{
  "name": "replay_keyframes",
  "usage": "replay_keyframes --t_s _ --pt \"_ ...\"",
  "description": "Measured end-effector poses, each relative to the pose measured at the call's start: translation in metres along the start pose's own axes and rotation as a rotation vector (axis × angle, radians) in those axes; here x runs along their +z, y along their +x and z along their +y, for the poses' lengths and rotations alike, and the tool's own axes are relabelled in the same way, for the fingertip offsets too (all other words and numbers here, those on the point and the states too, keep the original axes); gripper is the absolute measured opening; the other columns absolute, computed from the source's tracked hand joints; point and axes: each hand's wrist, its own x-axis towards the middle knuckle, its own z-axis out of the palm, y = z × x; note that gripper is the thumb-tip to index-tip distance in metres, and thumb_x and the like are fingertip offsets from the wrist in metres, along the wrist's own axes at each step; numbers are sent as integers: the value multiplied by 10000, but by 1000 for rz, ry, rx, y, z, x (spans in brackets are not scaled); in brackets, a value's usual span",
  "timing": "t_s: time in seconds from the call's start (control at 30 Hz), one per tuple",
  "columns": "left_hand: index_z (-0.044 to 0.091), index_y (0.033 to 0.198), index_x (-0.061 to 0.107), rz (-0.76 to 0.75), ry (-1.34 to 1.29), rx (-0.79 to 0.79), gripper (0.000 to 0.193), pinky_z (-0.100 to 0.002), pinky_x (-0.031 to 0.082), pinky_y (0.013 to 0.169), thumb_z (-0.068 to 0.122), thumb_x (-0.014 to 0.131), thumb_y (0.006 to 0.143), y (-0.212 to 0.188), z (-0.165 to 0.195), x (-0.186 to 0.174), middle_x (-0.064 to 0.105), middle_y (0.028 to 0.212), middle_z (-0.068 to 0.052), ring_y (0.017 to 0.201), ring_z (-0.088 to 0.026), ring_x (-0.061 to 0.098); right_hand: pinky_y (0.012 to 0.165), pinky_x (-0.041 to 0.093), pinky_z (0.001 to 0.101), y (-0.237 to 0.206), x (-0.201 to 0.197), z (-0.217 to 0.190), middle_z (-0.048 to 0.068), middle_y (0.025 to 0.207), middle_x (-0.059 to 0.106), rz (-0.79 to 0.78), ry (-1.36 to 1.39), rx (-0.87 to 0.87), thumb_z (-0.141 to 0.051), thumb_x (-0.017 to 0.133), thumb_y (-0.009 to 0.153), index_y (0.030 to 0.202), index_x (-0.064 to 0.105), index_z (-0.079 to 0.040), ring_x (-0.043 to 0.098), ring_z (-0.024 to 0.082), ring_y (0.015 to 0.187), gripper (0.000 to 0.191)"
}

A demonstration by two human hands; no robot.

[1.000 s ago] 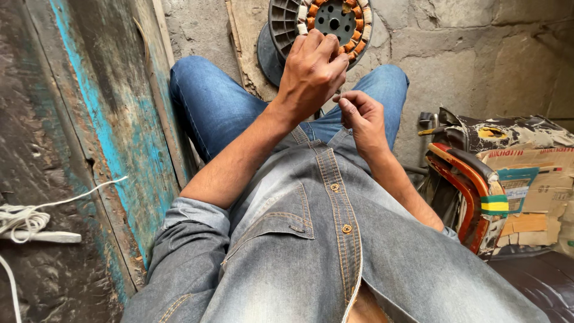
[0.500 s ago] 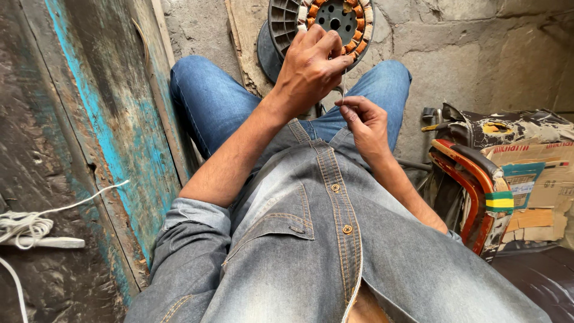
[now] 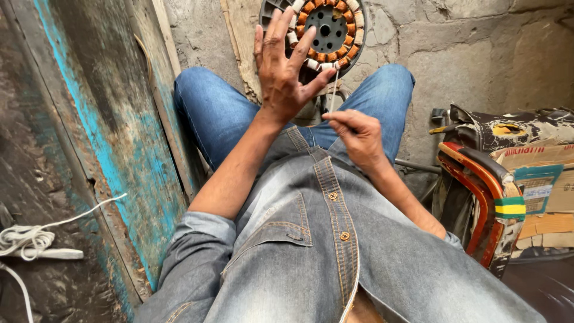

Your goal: The person sits on the floor with an electric motor stator on their lap and ties white string around the copper windings, threading and tightening the cord slot by slot to secure the coils. At the end they reach toward a cluttered workbench beside them.

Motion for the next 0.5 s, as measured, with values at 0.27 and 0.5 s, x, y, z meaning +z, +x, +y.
replay_keyframes --t_s 0.27,0.5 --pt "116 1245 757 -275 -143 74 594 -546 299 1290 620 800 934 21 -30 -26 387 1610 -193 1499 -358 419 638 435 290 15 -2 -12 49 734 612 -119 -105 -113 -51 756 945 1108 772 -66 545 158 671 164" --pt "90 1179 752 -331 -311 55 418 -520 315 1274 347 901 885 36 -34 -39 386 1614 -194 1512 -394 401 676 469 287 18 1 -27 81 970 616 -51 -84 -257 -29 770 932 1136 768 -83 552 153 761 211"
